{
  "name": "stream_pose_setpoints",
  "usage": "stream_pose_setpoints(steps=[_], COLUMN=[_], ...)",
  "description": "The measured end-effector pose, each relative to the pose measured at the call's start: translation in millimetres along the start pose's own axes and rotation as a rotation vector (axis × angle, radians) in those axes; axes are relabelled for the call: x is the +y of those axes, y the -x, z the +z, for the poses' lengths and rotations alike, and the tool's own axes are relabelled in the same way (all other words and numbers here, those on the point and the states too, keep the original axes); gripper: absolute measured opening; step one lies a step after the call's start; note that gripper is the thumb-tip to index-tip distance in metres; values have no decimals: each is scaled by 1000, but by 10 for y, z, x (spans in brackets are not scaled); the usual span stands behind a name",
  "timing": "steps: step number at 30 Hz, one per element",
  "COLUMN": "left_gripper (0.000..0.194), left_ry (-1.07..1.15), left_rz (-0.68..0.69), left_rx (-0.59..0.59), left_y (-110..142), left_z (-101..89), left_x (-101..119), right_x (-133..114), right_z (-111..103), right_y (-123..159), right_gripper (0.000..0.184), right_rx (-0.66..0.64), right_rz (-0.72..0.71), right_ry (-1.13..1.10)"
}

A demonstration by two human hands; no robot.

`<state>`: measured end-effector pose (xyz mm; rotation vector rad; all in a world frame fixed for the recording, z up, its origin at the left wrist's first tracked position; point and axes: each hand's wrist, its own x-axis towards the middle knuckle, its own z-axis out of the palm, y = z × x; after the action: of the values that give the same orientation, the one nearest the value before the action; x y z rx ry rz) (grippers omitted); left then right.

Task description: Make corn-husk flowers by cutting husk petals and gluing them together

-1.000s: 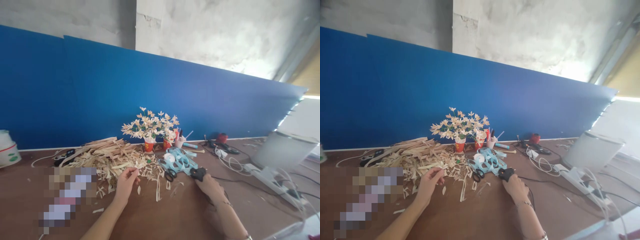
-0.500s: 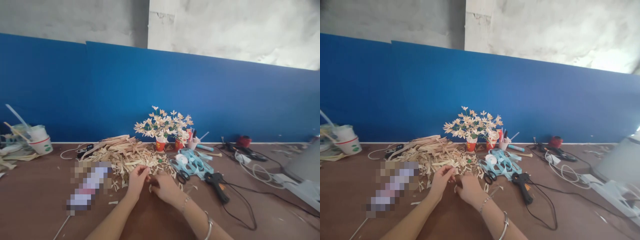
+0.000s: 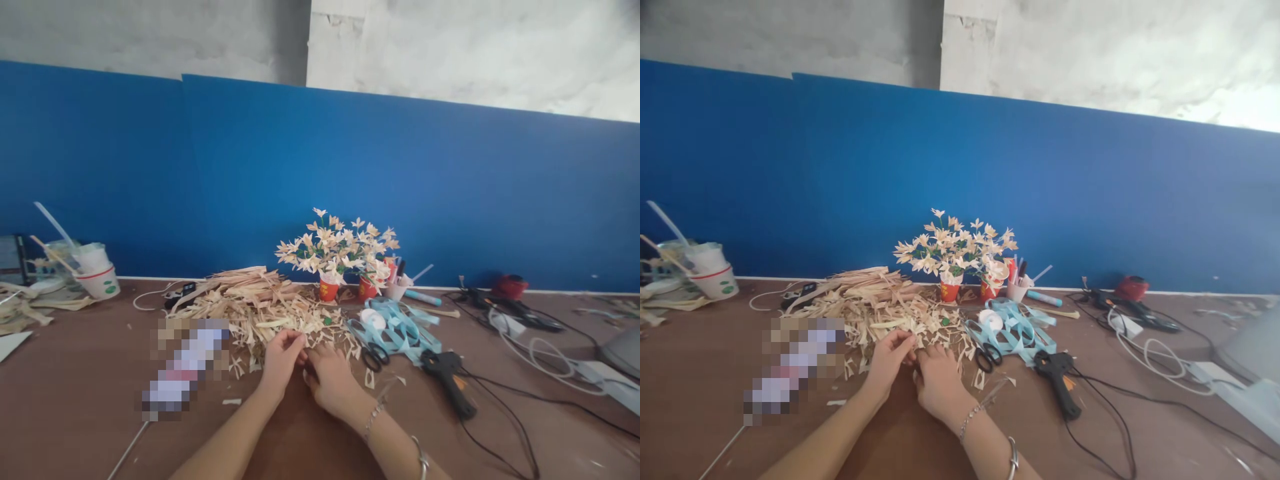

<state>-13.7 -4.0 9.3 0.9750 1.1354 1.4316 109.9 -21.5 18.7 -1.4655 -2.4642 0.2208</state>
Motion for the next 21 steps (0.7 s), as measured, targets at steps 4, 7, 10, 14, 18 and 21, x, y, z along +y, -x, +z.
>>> stream_pose_setpoints(steps=[4, 7, 10, 14, 18, 21], left_gripper=[19, 19, 18, 18, 18, 19], left_ry=[-4, -10, -14, -18, -17, -10], left_rz=[5, 3, 2, 5, 10, -4], left_rx=[-2, -1, 2, -8, -10, 0], left_y=[-10, -12, -8, -11, -26, -28], left_z=[-1, -1, -3, -13, -18, -13], left_x=[7, 13, 12, -8, -26, -23], right_x=[-12, -6, 5, 13, 21, 31], right_z=[18, 10, 6, 30, 64, 73], right_y=[-10, -12, -16, -30, -31, -18], right_gripper=[22, 20, 21, 18, 19, 19], right_rx=[-24, -31, -36, -24, 12, 35], right_rz=[-60, -65, -45, -64, -104, -131], right_ry=[10, 1, -20, -47, -71, -61])
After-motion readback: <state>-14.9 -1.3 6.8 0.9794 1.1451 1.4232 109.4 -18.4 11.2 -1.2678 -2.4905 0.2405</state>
